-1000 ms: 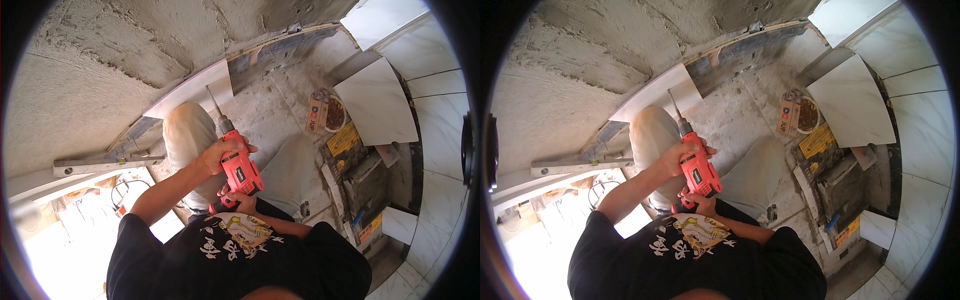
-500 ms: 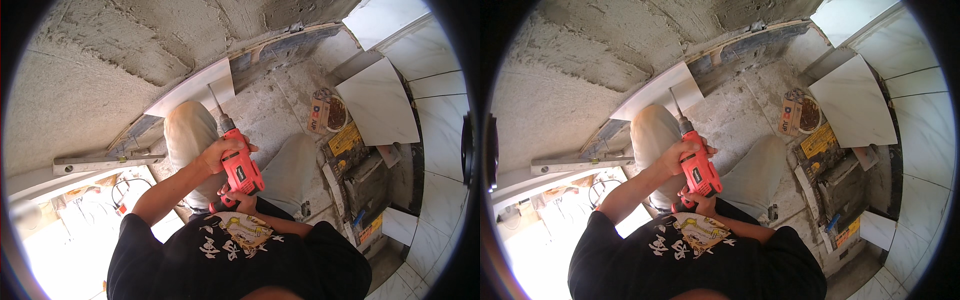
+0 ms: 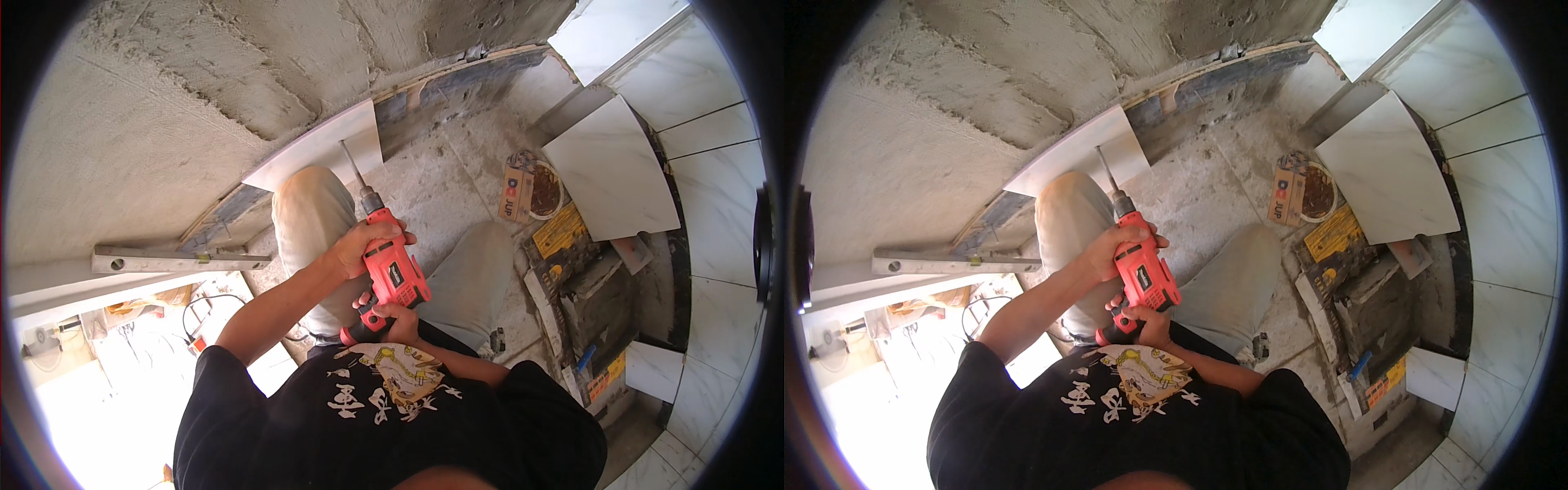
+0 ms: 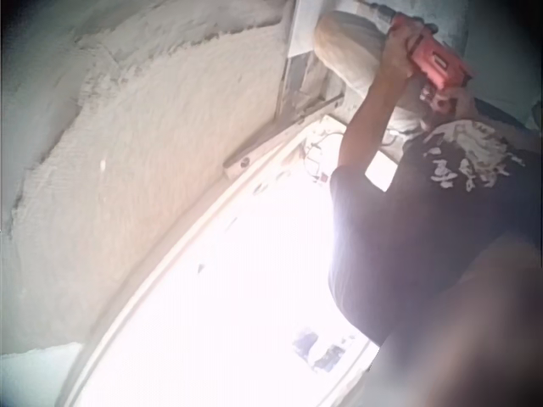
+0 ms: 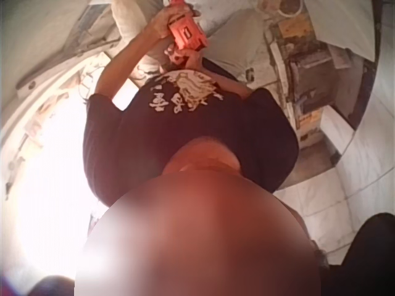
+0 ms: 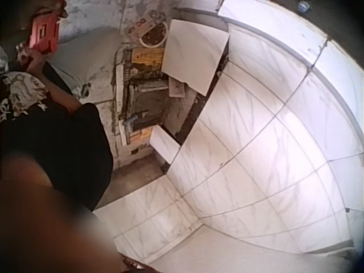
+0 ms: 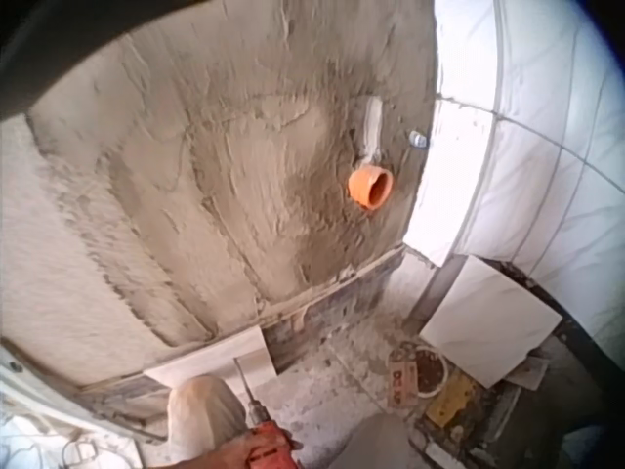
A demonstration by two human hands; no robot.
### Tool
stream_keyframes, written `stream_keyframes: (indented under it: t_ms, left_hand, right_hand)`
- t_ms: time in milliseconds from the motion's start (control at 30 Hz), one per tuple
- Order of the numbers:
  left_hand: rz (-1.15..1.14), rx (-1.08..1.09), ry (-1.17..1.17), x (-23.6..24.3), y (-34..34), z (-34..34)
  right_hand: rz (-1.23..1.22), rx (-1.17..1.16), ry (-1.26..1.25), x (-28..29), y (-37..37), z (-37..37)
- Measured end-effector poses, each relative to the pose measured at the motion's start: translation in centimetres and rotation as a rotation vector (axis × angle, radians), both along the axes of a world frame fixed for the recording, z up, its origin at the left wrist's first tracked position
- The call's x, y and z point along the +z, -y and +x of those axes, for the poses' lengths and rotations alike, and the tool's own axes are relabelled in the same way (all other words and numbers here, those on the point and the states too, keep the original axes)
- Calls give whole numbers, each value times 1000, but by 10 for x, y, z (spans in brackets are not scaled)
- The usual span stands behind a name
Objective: Drilling a hole into a ceramic tile using a red power drill while holding the tile against a wall.
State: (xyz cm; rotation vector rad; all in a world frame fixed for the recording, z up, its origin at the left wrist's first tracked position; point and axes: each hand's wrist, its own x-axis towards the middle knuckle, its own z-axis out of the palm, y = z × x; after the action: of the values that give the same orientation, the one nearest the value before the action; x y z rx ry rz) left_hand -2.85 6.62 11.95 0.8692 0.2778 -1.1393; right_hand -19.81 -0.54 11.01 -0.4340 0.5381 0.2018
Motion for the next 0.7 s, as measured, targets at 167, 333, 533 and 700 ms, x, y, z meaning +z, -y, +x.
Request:
stream_keyframes:
  t_ms: [167,333,533,700]
  left_hand:
    - [-30,-6,-5,-1,-1,0]
    - [-103,43,-90,14,-6,-7]
    - [-44,24,-95,-7,-6,-5]
    - [-26,21,-22,-20,0,-7]
  right_hand:
    - [133,16,45,-6,-1,0]
    - [302,34,17,20,-2,5]
    - [383,-5,21,2,-6,4]
    - [355,-33,112,-15,-1,2]
